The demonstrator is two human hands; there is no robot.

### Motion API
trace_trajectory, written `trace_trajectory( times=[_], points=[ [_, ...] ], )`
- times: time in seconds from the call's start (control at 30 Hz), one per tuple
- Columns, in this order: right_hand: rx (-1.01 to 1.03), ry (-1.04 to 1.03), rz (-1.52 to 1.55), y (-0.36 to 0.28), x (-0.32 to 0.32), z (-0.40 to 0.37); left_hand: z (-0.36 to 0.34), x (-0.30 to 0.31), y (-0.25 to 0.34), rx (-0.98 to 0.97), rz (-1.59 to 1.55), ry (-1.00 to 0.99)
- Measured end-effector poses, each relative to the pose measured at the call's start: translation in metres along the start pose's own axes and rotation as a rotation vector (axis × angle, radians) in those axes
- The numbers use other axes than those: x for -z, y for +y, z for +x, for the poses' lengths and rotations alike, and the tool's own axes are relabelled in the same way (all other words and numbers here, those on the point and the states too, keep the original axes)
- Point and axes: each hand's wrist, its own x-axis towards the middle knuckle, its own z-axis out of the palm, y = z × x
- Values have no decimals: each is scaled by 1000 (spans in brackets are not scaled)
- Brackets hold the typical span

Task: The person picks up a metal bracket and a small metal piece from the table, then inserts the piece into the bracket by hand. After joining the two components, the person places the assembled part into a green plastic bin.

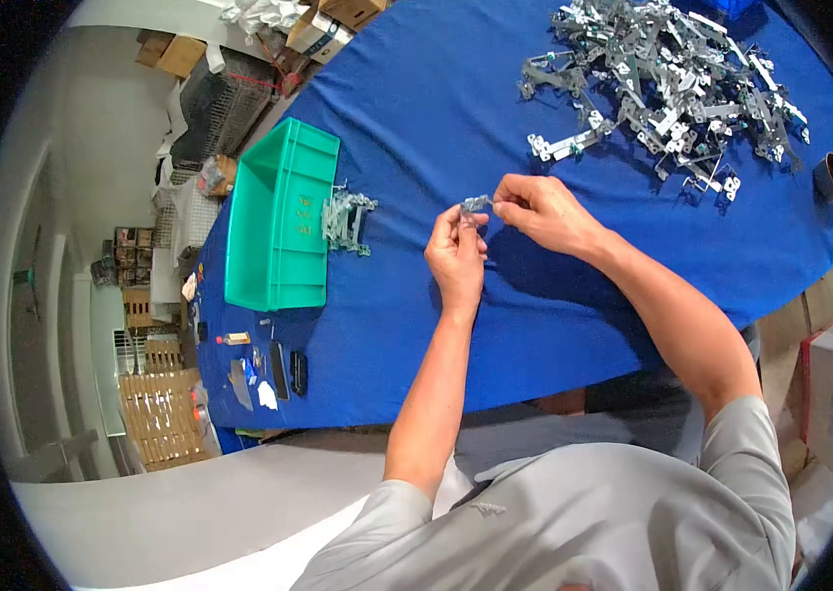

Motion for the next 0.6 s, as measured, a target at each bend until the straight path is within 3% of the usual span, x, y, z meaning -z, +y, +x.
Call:
trace_trajectory(
  times=[0.13, 0.23, 0.33, 0.43, 0.6],
  points=[
    [7, -7, -24, -2, 2, 1, 1, 0, -1, -9, -3, -4],
    [115, 58, -236, 4, 3, 1, 0, 0, 0, -55, -33, 26],
    [149, 76, -249, 8, 3, 2, 7, 5, -11, -271, 144, 16],
    [119, 42, -223, 6, 5, 1, 5, 6, -6, -281, 135, -16],
    [-141, -17, 67, 6, 6, 4, 8, 7, -8, -371, 160, -59]
  ],
)
